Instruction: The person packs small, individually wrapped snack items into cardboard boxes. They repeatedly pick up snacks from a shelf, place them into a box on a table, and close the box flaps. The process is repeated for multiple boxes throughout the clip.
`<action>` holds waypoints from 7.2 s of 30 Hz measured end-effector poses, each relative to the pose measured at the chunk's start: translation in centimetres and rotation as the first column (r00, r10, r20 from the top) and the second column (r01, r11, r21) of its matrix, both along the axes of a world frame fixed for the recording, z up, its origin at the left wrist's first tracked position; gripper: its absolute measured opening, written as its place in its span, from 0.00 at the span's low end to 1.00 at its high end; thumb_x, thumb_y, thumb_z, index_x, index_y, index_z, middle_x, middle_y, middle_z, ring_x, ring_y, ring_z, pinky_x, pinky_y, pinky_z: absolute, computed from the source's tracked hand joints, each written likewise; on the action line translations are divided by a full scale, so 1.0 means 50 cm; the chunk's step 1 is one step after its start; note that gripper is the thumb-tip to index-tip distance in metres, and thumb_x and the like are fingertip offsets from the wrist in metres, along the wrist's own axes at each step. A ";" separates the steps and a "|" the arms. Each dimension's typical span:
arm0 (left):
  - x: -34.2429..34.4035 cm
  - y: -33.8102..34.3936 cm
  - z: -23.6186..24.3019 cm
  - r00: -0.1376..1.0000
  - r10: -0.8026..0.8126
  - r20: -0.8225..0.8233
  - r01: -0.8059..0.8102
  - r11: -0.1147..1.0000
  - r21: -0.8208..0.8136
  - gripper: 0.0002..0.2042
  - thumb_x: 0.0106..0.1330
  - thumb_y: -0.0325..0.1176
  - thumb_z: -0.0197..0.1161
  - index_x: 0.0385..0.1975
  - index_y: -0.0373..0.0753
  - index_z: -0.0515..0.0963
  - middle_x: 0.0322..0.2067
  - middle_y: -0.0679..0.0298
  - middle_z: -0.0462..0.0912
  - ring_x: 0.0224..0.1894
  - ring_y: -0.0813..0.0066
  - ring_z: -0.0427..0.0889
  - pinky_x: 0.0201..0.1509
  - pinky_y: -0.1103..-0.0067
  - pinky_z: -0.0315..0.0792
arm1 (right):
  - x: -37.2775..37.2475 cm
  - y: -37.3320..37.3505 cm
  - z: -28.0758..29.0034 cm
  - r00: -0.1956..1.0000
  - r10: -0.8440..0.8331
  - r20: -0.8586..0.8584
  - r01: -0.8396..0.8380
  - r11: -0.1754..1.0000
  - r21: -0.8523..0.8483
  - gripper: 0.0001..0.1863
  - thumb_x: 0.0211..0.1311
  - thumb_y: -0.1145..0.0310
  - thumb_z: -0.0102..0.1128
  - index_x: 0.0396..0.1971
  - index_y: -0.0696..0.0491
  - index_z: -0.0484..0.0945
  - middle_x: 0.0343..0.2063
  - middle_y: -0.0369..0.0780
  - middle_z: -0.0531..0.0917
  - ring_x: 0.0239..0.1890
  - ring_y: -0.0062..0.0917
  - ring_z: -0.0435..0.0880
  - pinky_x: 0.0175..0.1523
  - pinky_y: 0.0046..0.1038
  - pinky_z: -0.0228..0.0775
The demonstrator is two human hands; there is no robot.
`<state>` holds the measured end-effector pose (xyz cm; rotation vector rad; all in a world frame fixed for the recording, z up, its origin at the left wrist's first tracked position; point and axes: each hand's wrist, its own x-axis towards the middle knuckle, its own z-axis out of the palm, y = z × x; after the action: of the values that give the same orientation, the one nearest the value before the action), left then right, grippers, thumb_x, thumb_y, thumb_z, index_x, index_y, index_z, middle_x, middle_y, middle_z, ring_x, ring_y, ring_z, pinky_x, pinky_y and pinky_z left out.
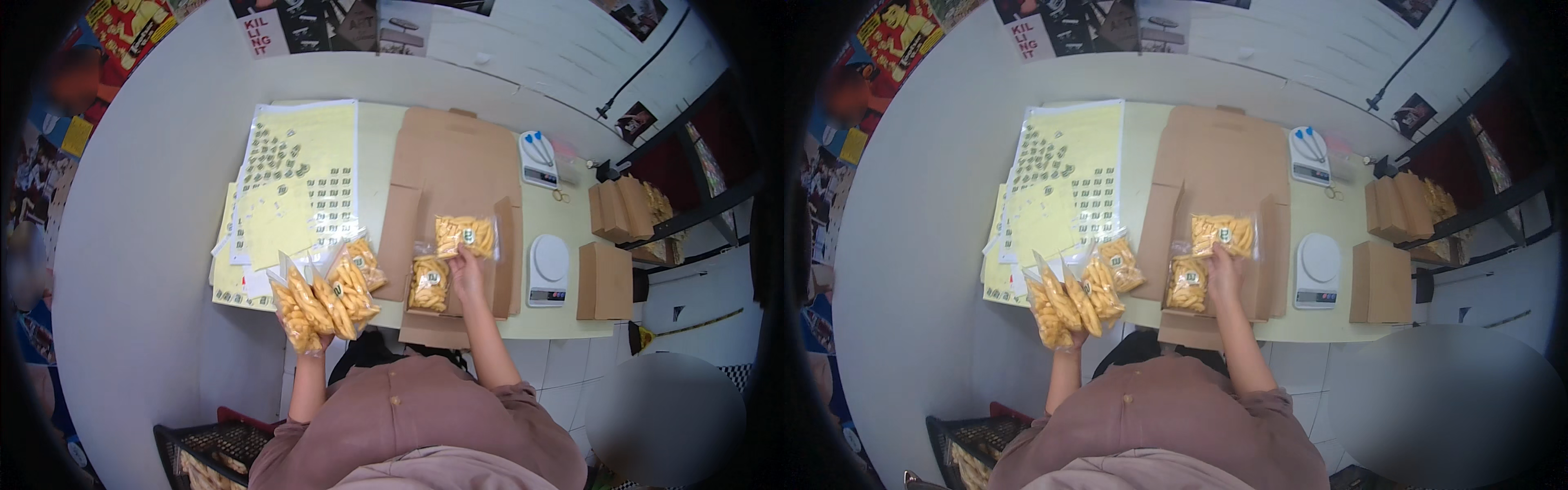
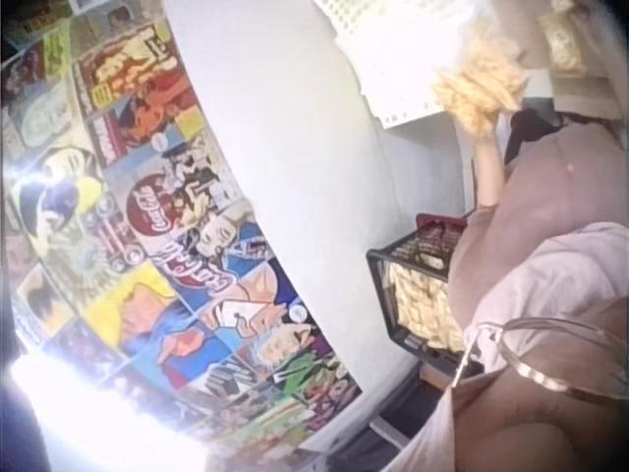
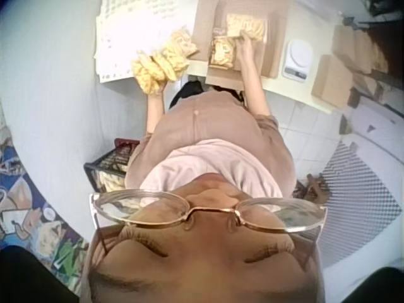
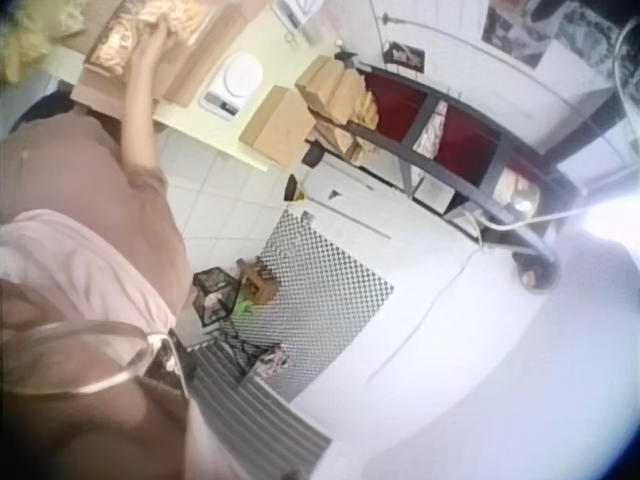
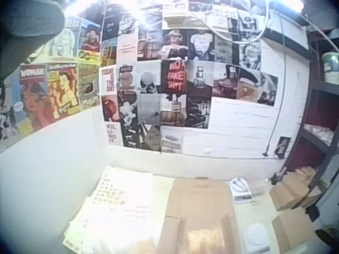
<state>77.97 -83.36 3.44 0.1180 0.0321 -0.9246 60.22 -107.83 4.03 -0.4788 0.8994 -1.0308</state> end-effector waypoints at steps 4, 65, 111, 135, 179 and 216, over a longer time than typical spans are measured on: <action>-0.041 -0.048 -0.012 0.896 -0.174 -0.408 0.066 0.962 -0.266 0.32 0.55 0.57 0.44 0.57 0.47 0.52 0.54 0.61 0.60 0.56 0.61 0.60 0.55 0.61 0.59 | -0.004 -0.017 -0.065 1.000 0.008 -0.005 -0.008 0.994 0.109 0.12 0.54 0.74 0.53 0.38 0.57 0.67 0.35 0.40 0.74 0.42 0.25 0.73 0.50 0.25 0.66; -0.088 -0.122 0.048 0.894 -0.427 0.136 0.405 0.900 0.165 0.45 0.45 0.64 0.54 0.60 0.48 0.43 0.55 0.47 0.53 0.57 0.43 0.54 0.52 0.51 0.60 | -0.129 0.068 0.072 0.703 -0.203 -0.681 -0.253 0.824 -0.507 0.22 0.53 0.72 0.49 0.49 0.58 0.61 0.49 0.44 0.65 0.58 0.35 0.56 0.60 0.37 0.48; -0.115 -0.150 -0.001 0.759 -0.635 0.147 0.531 0.733 0.425 0.29 0.56 0.41 0.55 0.55 0.36 0.53 0.51 0.55 0.65 0.52 0.62 0.67 0.54 0.67 0.64 | -0.096 0.065 0.125 0.495 0.166 -0.853 -0.822 0.409 -0.397 0.20 0.51 0.66 0.54 0.43 0.60 0.68 0.35 0.44 0.73 0.35 0.31 0.73 0.41 0.27 0.64; -0.109 -0.161 0.062 0.479 -0.678 0.557 0.034 0.648 0.761 0.23 0.59 0.33 0.54 0.51 0.33 0.57 0.42 0.57 0.69 0.43 0.75 0.70 0.45 0.82 0.67 | -0.042 0.081 0.101 0.483 0.115 -0.868 -0.773 0.521 -0.361 0.28 0.52 0.59 0.55 0.50 0.58 0.63 0.42 0.48 0.70 0.46 0.33 0.68 0.49 0.30 0.59; -0.008 -0.147 0.182 -0.071 -0.745 0.663 0.264 0.627 0.733 0.46 0.34 0.24 0.72 0.58 0.40 0.53 0.44 0.60 0.71 0.44 0.78 0.70 0.48 0.81 0.66 | -0.045 0.055 0.144 0.330 0.741 -0.585 -0.925 0.130 -0.358 0.28 0.45 0.61 0.64 0.46 0.59 0.67 0.36 0.39 0.75 0.34 0.16 0.74 0.39 0.19 0.67; -0.189 -0.389 0.059 -0.767 -0.537 0.351 -0.421 0.834 0.356 0.38 0.46 0.60 0.55 0.58 0.49 0.56 0.62 0.53 0.39 0.63 0.51 0.29 0.59 0.52 0.23 | -0.160 -0.058 0.010 0.064 -0.361 -0.930 -0.820 0.513 -0.256 0.28 0.57 0.60 0.46 0.57 0.50 0.53 0.59 0.51 0.45 0.62 0.46 0.41 0.62 0.41 0.41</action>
<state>68.50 -102.79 6.38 1.9027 -2.0801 -0.4571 52.24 -110.71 4.56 -2.4463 1.3436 -0.4663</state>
